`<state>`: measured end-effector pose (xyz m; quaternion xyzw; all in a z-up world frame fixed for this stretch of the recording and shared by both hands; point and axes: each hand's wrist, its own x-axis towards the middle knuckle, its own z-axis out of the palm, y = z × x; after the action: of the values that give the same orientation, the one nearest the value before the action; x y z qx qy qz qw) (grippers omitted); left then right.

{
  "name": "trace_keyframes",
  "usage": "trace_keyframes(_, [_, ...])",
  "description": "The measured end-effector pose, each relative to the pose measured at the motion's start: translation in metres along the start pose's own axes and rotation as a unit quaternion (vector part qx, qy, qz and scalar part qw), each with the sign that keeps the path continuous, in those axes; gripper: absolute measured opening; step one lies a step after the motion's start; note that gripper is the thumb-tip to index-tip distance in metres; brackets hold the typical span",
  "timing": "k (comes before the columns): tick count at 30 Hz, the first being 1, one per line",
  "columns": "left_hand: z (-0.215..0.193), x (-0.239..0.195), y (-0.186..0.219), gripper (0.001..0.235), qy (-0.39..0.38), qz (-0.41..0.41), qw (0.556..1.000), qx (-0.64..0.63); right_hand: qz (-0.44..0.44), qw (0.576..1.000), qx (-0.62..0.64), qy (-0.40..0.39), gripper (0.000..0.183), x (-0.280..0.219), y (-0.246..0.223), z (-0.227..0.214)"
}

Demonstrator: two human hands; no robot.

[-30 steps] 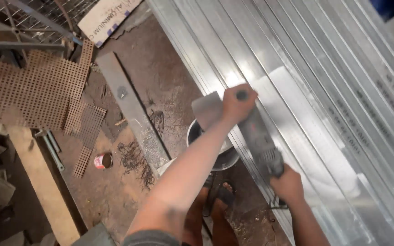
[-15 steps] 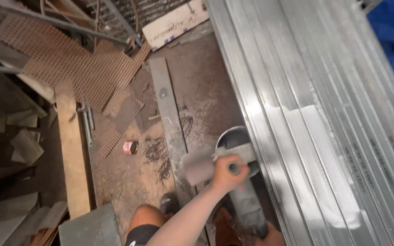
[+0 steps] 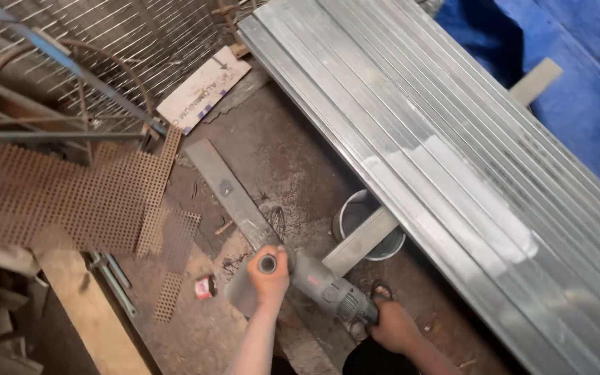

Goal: Polishing the surface of aluminum profiles using a hand-held power sander to achieve a smooth finish.

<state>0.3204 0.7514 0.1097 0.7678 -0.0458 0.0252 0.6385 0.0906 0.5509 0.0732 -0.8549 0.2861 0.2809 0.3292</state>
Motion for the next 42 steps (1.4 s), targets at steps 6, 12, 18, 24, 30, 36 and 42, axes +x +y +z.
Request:
trace_keyframes(6, [-0.104, 0.057, -0.014, 0.026, 0.036, -0.002, 0.999, 0.019, -0.020, 1.000, 0.001, -0.005, 0.031, -0.002, -0.110, 0.045])
trace_keyframes(12, [-0.163, 0.098, 0.016, 0.035, 0.015, 0.031, 0.997, 0.066, 0.022, 0.999, -0.016, -0.023, 0.032, -0.024, -0.210, 0.025])
trace_keyframes(18, [-0.149, 0.135, 0.030, 0.036, 0.002, 0.078, 0.997, -0.004, 0.021, 0.999, 0.028, 0.000, 0.039, -0.022, -0.233, -0.005])
trace_keyframes(24, [-0.102, 0.168, 0.079, 0.036, -0.065, 0.115, 0.991, -0.029, 0.036, 0.991, 0.107, 0.067, 0.038, -0.011, -0.232, -0.024])
trace_keyframes(30, [-0.036, 0.199, 0.090, 0.041, -0.124, 0.129, 0.983, -0.039, 0.051, 0.982, 0.165, 0.078, 0.038, 0.008, -0.216, -0.063])
trace_keyframes(36, [0.043, 0.224, 0.091, 0.045, -0.184, 0.062, 0.981, -0.016, 0.098, 0.987, 0.123, 0.018, 0.041, 0.045, -0.180, -0.126])
trace_keyframes(42, [0.152, 0.215, 0.037, 0.032, -0.202, -0.014, 0.979, 0.025, 0.185, 0.971, 0.136, -0.072, 0.039, 0.068, -0.129, -0.184])
